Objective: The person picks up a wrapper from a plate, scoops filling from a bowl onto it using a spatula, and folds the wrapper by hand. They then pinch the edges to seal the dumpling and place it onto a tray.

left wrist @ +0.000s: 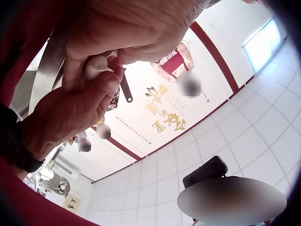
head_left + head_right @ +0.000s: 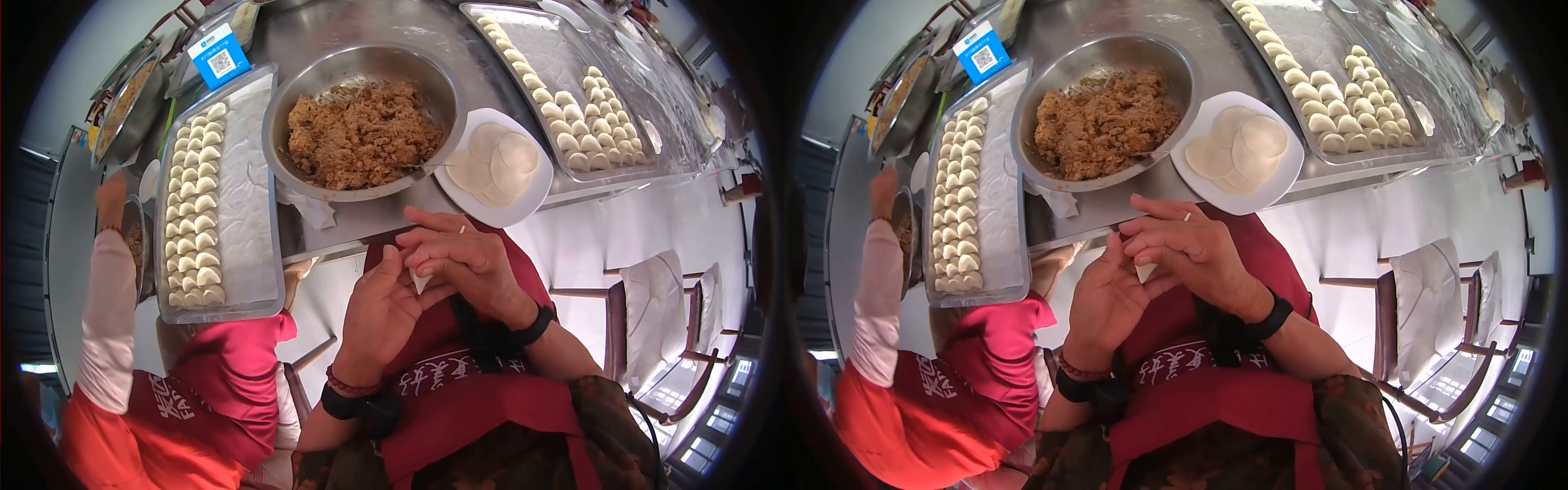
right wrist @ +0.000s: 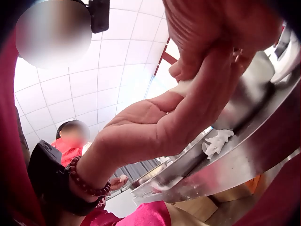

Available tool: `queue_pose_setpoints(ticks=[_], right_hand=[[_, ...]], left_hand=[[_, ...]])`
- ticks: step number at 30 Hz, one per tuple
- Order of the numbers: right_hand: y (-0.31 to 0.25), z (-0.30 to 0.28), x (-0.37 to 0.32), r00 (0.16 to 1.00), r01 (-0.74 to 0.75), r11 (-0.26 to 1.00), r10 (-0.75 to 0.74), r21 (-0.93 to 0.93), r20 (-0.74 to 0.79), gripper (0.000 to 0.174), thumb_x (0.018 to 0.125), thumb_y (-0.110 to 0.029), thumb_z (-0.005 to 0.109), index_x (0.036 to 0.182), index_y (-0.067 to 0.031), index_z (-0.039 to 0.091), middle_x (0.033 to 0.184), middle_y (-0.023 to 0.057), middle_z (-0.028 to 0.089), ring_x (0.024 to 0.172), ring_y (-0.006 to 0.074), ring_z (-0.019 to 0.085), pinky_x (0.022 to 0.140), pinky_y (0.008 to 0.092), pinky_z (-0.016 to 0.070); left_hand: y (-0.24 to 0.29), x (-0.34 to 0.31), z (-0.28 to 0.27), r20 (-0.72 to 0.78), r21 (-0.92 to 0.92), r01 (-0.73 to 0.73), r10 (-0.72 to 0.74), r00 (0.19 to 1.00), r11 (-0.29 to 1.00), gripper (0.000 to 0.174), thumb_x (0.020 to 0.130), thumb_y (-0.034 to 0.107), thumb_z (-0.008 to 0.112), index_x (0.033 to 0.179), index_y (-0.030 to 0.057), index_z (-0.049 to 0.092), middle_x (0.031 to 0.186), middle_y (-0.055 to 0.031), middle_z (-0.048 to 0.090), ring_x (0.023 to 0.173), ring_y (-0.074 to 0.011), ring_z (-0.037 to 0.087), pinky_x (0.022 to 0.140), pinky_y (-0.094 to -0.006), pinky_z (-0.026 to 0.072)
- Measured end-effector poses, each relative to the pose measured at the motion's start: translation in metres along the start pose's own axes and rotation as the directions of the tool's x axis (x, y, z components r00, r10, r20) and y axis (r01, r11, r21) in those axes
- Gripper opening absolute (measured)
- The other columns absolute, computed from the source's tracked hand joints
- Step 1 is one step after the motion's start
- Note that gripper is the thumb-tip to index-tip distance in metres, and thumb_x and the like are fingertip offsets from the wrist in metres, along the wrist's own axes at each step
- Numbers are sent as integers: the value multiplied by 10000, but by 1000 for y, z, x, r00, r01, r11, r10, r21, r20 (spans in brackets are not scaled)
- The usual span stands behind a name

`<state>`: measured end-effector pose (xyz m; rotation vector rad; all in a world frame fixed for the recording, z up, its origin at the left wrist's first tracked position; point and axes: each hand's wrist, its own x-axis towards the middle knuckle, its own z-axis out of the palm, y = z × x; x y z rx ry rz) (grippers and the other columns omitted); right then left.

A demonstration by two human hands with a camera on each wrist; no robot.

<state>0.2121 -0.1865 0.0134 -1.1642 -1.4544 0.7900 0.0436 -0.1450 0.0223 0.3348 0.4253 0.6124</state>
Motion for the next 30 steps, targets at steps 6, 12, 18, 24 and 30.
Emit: queue_pose_setpoints(ticks=[6, 12, 18, 24, 30], right_hand=[[-6, 0, 3, 999, 11, 1000, -12, -16, -43, 299, 793, -122, 767, 1090, -93, 739, 1196, 79, 702, 1327, 277, 515, 1047, 378, 411], [-4, 7, 1, 989, 91, 996, -93, -23, -113, 257, 797, -142, 761, 1052, -110, 753, 1188, 71, 705, 1348, 272, 498, 1047, 367, 397], [-3, 1, 1, 994, 100, 993, -102, -57, -34, 241, 785, -140, 767, 1023, -106, 755, 1203, 70, 700, 1362, 280, 482, 1048, 380, 396], [-9, 6, 4, 977, 98, 995, -96, 4, -191, 296, 735, -123, 793, 1029, -107, 759, 1229, 78, 687, 1355, 317, 483, 1071, 403, 404], [-3, 9, 3, 958, 158, 987, -161, -33, -236, 238, 756, -93, 778, 993, -109, 768, 1198, 76, 699, 1345, 301, 498, 1060, 388, 420]], left_hand=[[-4, -1, -4, 10, -71, -68, 69, 998, 995, 370, 1077, 246, 383, 1297, -25, 505, 1301, -138, 571, 1195, -244, 582, 1070, -476, 473], [-8, 1, 2, 18, -140, -80, 83, 996, 987, 370, 1071, 225, 403, 1326, -31, 482, 1292, -122, 576, 1219, -229, 566, 1098, -446, 448], [-12, 2, 0, 48, -135, -89, 97, 994, 987, 393, 1067, 241, 415, 1355, -22, 464, 1321, -126, 559, 1231, -227, 558, 1110, -440, 435], [-13, 2, -10, 47, -244, -100, 115, 992, 965, 431, 1069, 277, 408, 1376, -23, 448, 1358, -140, 534, 1261, -245, 534, 1123, -442, 416], [-17, 2, -6, 35, -305, -120, 137, 990, 945, 469, 1068, 293, 400, 1416, -23, 416, 1405, -155, 502, 1305, -252, 500, 1142, -450, 391]])
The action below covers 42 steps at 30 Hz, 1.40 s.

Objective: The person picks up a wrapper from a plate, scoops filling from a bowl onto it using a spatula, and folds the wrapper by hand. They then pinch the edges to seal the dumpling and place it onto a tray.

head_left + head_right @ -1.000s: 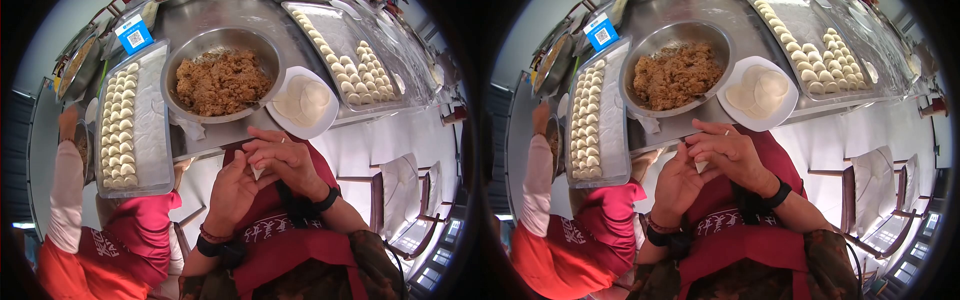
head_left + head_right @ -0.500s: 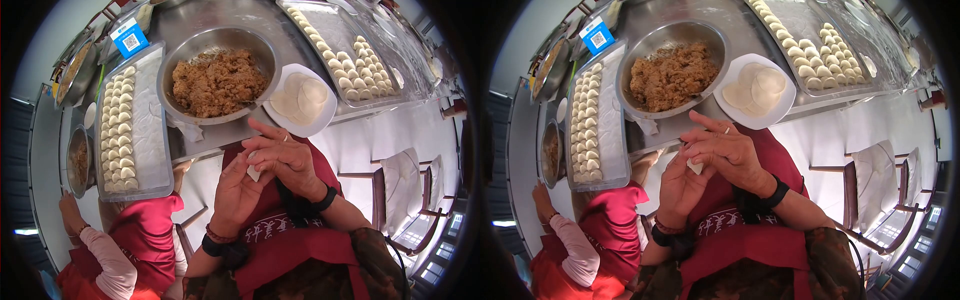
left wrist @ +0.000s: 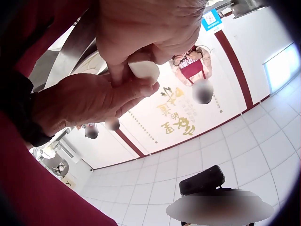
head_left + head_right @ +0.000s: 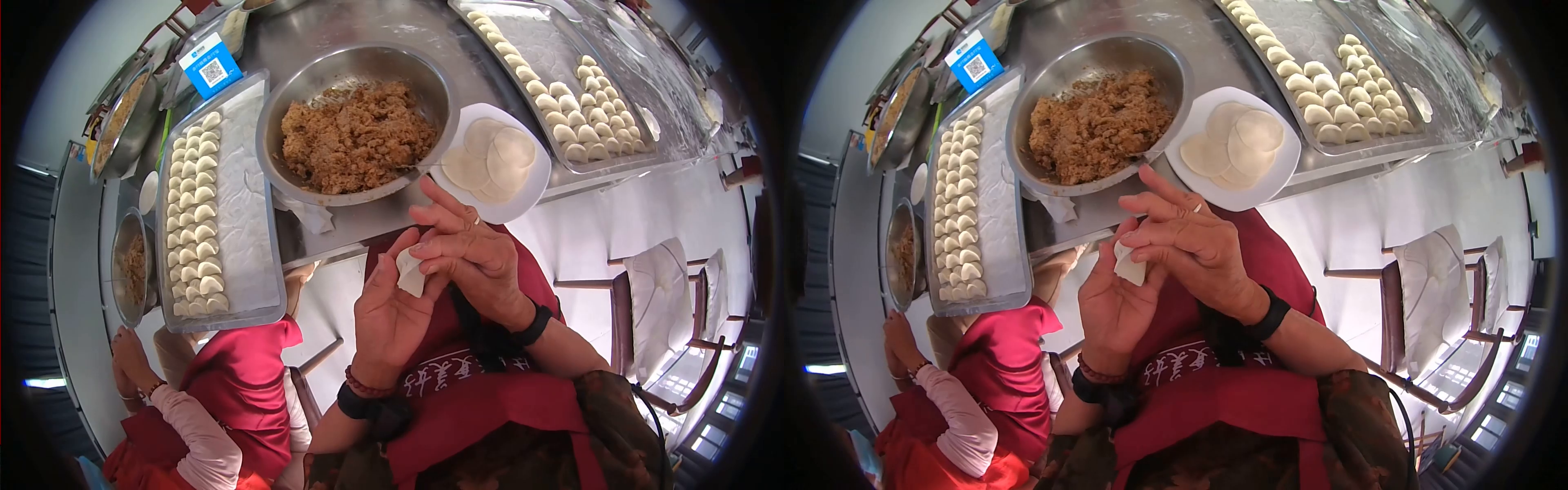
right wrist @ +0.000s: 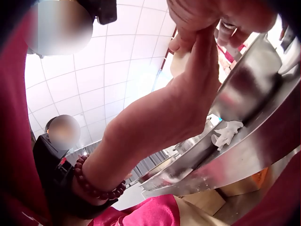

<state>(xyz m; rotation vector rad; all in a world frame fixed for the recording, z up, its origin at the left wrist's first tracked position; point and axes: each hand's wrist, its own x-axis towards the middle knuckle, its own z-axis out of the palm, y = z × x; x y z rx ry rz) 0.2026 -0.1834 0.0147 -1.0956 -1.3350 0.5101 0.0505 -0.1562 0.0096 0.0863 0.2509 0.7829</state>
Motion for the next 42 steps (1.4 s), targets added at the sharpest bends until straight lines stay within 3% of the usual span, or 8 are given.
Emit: queue_pose_setpoints(ticks=[9, 12, 21, 24, 28, 30, 39, 42], right_hand=[[-7, -2, 1, 996, -84, 992, 81, -97, -31, 241, 756, -113, 790, 993, -104, 748, 1162, 91, 709, 1297, 295, 549, 1012, 379, 441], [-7, -7, 1, 1000, -22, 970, 23, -243, 3, 253, 761, -117, 797, 1005, -101, 733, 1154, 91, 711, 1264, 298, 577, 990, 371, 453], [0, -6, -2, 999, 32, 966, -26, -258, 26, 253, 770, -96, 792, 1008, -84, 708, 1159, 99, 706, 1237, 302, 598, 926, 375, 500], [-9, -3, -1, 986, -165, 976, 165, -141, -11, 284, 778, -66, 774, 1053, -79, 703, 1190, 109, 694, 1243, 304, 593, 950, 371, 496], [-10, -3, 1, 988, -152, 987, 153, -53, 33, 271, 787, -42, 757, 1052, -77, 713, 1223, 118, 679, 1256, 311, 581, 975, 359, 491], [-2, -3, -1, 990, -124, 992, 124, 10, 61, 246, 799, -40, 748, 1041, -79, 720, 1229, 121, 676, 1262, 311, 576, 985, 351, 486], [-1, 1, -2, 960, -278, 941, 277, 194, 31, 218, 823, -28, 729, 1038, -61, 718, 1256, 134, 661, 1290, 321, 550, 1049, 368, 432], [3, -2, -3, 981, -184, 976, 174, 115, 91, 200, 829, -31, 724, 1027, -58, 721, 1260, 139, 659, 1303, 328, 536, 1060, 376, 421]], left_hand=[[0, 1, -7, 14, -8, 6, -6, 1000, 1000, 452, 1071, 284, 384, 1401, -18, 445, 1392, -151, 522, 1330, -274, 479, 1148, -462, 383], [4, 0, -9, 6, -37, -10, 10, 1000, 999, 433, 1070, 278, 385, 1372, -17, 481, 1379, -162, 537, 1336, -286, 474, 1153, -474, 376], [4, 2, -8, 40, -26, -30, 31, 999, 999, 418, 1072, 269, 378, 1356, -13, 497, 1398, -190, 525, 1326, -294, 487, 1156, -483, 370], [10, 3, -5, 45, 29, -21, 20, 999, 999, 417, 1073, 266, 375, 1356, -15, 498, 1401, -186, 524, 1333, -294, 480, 1154, -478, 375], [13, 4, -12, 95, -43, 7, -3, 995, 999, 421, 1077, 262, 364, 1354, -25, 496, 1395, -173, 528, 1324, -286, 490, 1147, -472, 387], [10, 3, -4, 20, 11, -3, 3, 1000, 1000, 432, 1078, 267, 362, 1358, -39, 483, 1371, -178, 544, 1301, -278, 512, 1136, -465, 398], [12, 6, -7, 45, 57, 23, -26, 999, 998, 482, 1083, 304, 337, 1399, -48, 430, 1369, -145, 542, 1275, -251, 529, 1121, -448, 411], [15, 6, -7, 69, 47, 47, -50, 996, 998, 471, 1081, 290, 343, 1385, -57, 445, 1363, -156, 545, 1276, -259, 527, 1127, -463, 406]])
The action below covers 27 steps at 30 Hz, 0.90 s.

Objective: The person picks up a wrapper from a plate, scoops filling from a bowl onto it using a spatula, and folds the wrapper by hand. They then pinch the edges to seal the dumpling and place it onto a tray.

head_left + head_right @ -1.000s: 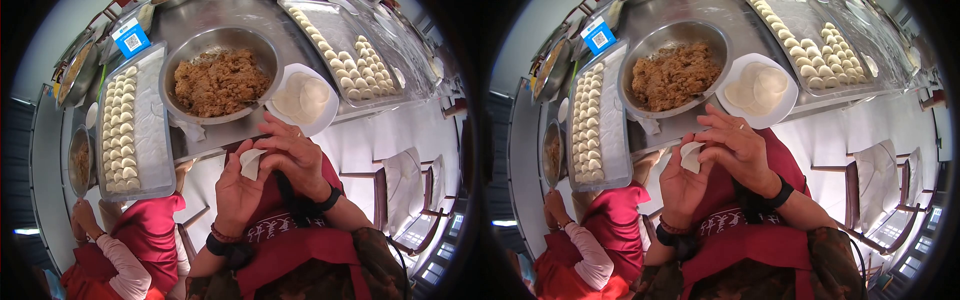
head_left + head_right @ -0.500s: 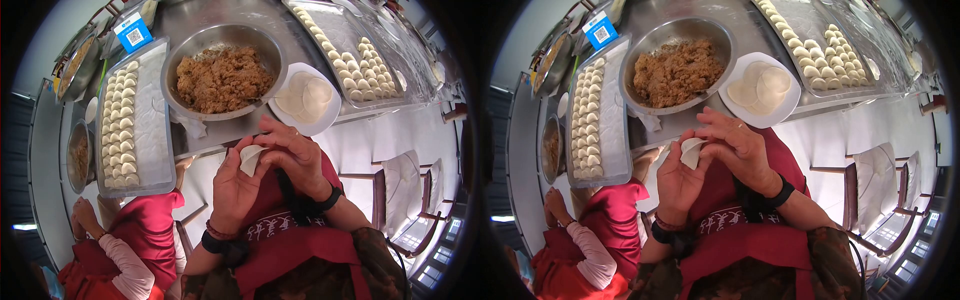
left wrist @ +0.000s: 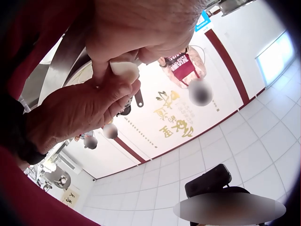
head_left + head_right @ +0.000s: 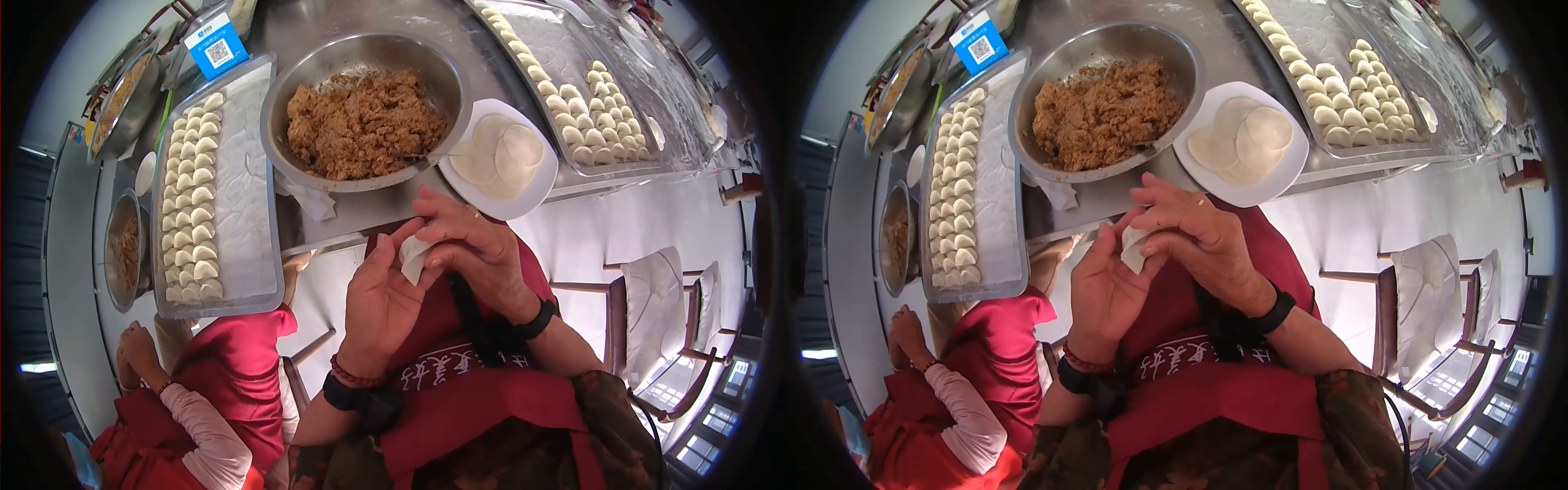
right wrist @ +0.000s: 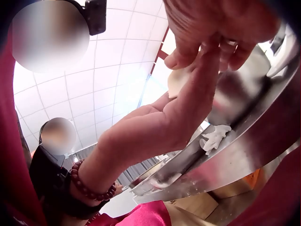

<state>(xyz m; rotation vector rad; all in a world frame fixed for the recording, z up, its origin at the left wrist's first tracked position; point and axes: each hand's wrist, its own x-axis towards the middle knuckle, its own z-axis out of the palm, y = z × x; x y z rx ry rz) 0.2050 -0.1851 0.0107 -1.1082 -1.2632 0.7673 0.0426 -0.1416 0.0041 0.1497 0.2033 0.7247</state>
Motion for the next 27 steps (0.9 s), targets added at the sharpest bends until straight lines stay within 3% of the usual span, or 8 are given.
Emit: queue_pose_setpoints(ticks=[3, 7, 9, 10, 12, 18, 22, 27], right_hand=[[7, -4, -1, 997, 60, 996, -55, -70, 61, 186, 828, -36, 722, 1013, -63, 726, 1229, 136, 675, 1319, 327, 520, 1059, 385, 421], [4, -4, -2, 999, -7, 997, 11, -77, 46, 174, 826, -38, 721, 997, -64, 726, 1182, 109, 701, 1325, 321, 515, 1063, 390, 416], [0, -3, -1, 998, -52, 995, 55, -84, 32, 165, 824, -50, 725, 989, -62, 721, 1179, 94, 704, 1319, 320, 521, 1064, 396, 412], [-3, -3, 1, 995, -64, 995, 69, -80, 68, 156, 828, -58, 723, 984, -68, 719, 1193, 87, 698, 1316, 318, 524, 1068, 400, 407], [-10, -4, 6, 986, -88, 994, 97, -71, 137, 137, 836, -74, 720, 973, -81, 715, 1221, 74, 687, 1310, 313, 529, 1077, 409, 396], [1, -8, 1, 943, 59, 969, 25, -239, 331, 120, 857, -82, 696, 965, -132, 713, 1239, 43, 680, 1329, 311, 506, 1070, 406, 379], [5, -8, -1, 938, 40, 974, 40, -223, 343, 100, 855, -95, 703, 948, -133, 704, 1250, 41, 674, 1343, 315, 489, 1056, 410, 379], [0, -6, 3, 920, 52, 962, 58, -268, 388, 78, 833, -118, 720, 902, -139, 689, 1312, 55, 633, 1350, 346, 474, 1058, 429, 377]], left_hand=[[-1, 1, 5, -16, 20, 16, -15, 1000, 1000, 476, 1080, 288, 345, 1385, -65, 440, 1364, -163, 543, 1279, -264, 525, 1129, -470, 404], [-2, 2, 13, -136, 110, 26, -11, 991, 994, 484, 1081, 313, 336, 1364, -62, 455, 1352, -166, 553, 1278, -267, 528, 1113, -472, 415], [3, 1, 9, -69, 96, 43, -37, 997, 994, 490, 1083, 331, 324, 1348, -56, 463, 1341, -171, 563, 1260, -268, 541, 1104, -473, 421], [6, 1, 7, -36, 90, 51, -48, 998, 995, 493, 1083, 340, 318, 1341, -53, 467, 1336, -174, 567, 1251, -269, 548, 1100, -474, 424], [12, 1, 12, -128, 181, 106, -83, 988, 978, 494, 1085, 356, 299, 1318, -40, 481, 1301, -170, 586, 1218, -267, 566, 1082, -470, 438], [20, 0, 10, -119, 303, 200, -171, 978, 932, 507, 1086, 394, 272, 1289, -10, 502, 1230, -151, 607, 1160, -255, 595, 1033, -465, 474], [22, -1, 5, -156, 244, 254, -220, 963, 936, 510, 1084, 407, 280, 1288, -4, 502, 1231, -151, 603, 1143, -249, 601, 1028, -463, 479], [28, -1, 5, -168, 344, 267, -221, 961, 900, 510, 1081, 420, 287, 1295, 9, 501, 1242, -144, 601, 1116, -239, 606, 982, -430, 496]])
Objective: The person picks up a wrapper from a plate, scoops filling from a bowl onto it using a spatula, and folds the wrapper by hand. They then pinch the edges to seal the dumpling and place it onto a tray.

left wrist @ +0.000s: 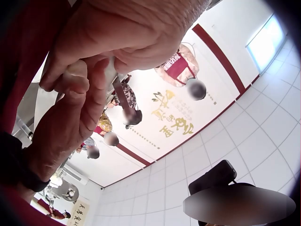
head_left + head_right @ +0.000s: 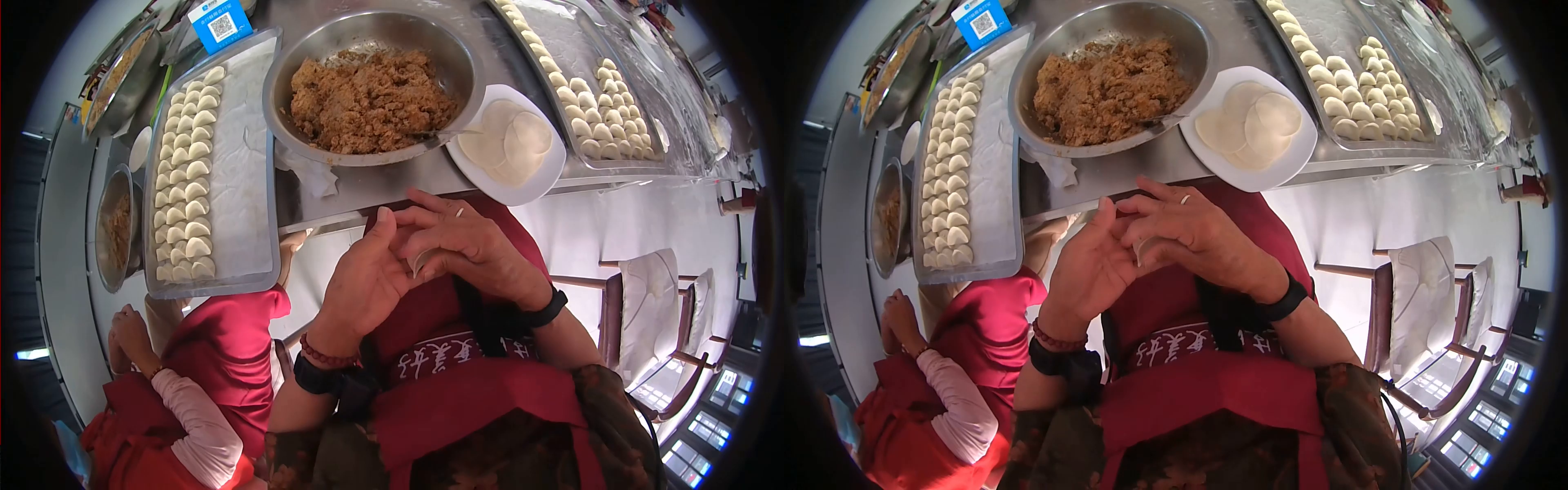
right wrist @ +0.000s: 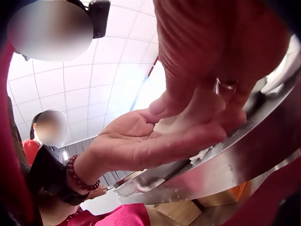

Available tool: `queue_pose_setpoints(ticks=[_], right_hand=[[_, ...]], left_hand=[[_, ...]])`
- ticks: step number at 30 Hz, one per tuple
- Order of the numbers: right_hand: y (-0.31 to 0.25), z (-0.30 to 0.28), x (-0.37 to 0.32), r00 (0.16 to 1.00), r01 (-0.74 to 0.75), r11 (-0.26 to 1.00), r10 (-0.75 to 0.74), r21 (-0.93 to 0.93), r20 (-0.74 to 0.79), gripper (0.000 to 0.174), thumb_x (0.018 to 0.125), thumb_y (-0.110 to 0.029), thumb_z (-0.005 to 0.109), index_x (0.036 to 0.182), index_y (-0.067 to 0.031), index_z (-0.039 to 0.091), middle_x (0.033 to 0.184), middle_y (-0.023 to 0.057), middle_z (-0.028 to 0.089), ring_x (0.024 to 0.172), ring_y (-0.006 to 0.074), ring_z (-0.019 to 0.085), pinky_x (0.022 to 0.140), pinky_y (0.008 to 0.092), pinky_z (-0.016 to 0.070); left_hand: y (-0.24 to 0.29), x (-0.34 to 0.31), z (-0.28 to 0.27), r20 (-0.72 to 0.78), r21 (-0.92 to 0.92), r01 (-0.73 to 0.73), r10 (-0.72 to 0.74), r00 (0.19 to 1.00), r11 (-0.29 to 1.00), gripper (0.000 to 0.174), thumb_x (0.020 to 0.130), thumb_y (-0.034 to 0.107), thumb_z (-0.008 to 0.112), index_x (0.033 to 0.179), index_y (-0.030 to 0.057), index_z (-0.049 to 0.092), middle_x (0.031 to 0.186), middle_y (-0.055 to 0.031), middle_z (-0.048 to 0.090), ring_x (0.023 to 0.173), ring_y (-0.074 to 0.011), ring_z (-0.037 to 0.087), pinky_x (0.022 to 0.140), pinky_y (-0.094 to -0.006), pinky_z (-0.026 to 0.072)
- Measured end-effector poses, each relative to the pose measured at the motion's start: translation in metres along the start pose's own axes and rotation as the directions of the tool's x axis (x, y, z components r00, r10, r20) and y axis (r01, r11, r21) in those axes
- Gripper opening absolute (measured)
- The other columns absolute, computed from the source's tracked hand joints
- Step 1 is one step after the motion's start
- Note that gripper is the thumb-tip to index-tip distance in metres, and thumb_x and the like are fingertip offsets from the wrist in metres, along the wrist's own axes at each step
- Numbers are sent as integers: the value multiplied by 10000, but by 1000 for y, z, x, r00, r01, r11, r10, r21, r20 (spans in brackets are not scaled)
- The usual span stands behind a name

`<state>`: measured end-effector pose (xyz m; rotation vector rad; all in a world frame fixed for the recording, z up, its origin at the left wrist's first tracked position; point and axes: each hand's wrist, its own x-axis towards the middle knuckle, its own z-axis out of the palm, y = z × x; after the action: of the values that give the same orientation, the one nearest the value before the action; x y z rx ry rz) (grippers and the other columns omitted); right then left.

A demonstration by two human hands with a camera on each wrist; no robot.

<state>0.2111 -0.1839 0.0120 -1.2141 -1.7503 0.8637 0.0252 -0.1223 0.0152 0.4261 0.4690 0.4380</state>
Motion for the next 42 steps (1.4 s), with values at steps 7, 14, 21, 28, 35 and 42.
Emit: queue_pose_setpoints(ticks=[7, 14, 21, 28, 35, 42], right_hand=[[12, 9, -4, 972, 231, 956, -217, -180, 93, 186, 763, -116, 761, 917, -119, 658, 1329, 91, 607, 1350, 371, 469, 1037, 473, 395], [1, 4, -6, 984, 175, 973, -177, -154, -4, 147, 803, -158, 733, 939, -132, 683, 1243, 97, 651, 1278, 364, 536, 938, 443, 461], [8, -11, -15, 960, 171, 985, -161, 24, -229, 125, 765, -94, 713, 882, -84, 672, 1013, 49, 696, 899, 275, 670, 764, 366, 538], [8, -36, -23, 964, -21, 946, 105, 323, -244, 128, 851, -81, 685, 971, -45, 712, 959, 82, 724, 893, 221, 696, 788, 308, 541], [4, -97, -21, 948, -110, 820, 256, 561, -189, 116, 913, -71, 666, 998, -19, 727, 922, 30, 735, 862, 83, 663, 800, 241, 524], [35, -229, -7, 892, -160, 963, 236, 218, -385, 130, 931, -48, 649, 982, -85, 762, 917, -9, 736, 825, 50, 648, 732, 214, 530]], left_hand=[[-7, 1, 2, -41, -40, 71, -73, 997, 997, 494, 1075, 432, 315, 1325, 44, 490, 1285, -130, 583, 1144, -236, 583, 937, -384, 488], [-8, -2, -7, -56, -51, 81, -84, 995, 995, 564, 1067, 474, 295, 1351, 18, 468, 1289, -144, 578, 1209, -267, 550, 1027, -437, 446], [1, 7, 22, -88, 12, 109, -107, 990, 994, 628, 1061, 492, 275, 1358, -36, 440, 1338, -183, 564, 1271, -313, 518, 1113, -547, 376], [2, 26, 35, -84, -24, 120, -122, 989, 992, 684, 1048, 523, 298, 1284, -80, 521, 1317, -216, 568, 1267, -362, 516, 1123, -584, 352], [5, 45, 45, -109, 47, 210, -204, 973, 977, 652, 1046, 500, 333, 1219, -83, 569, 1261, -302, 583, 1267, -526, 476, 1098, -623, 357], [4, 45, -3, -239, 45, 321, -301, 923, 946, 595, 1048, 460, 358, 1273, -57, 549, 1303, -306, 555, 1266, -506, 484, 1089, -616, 380]])
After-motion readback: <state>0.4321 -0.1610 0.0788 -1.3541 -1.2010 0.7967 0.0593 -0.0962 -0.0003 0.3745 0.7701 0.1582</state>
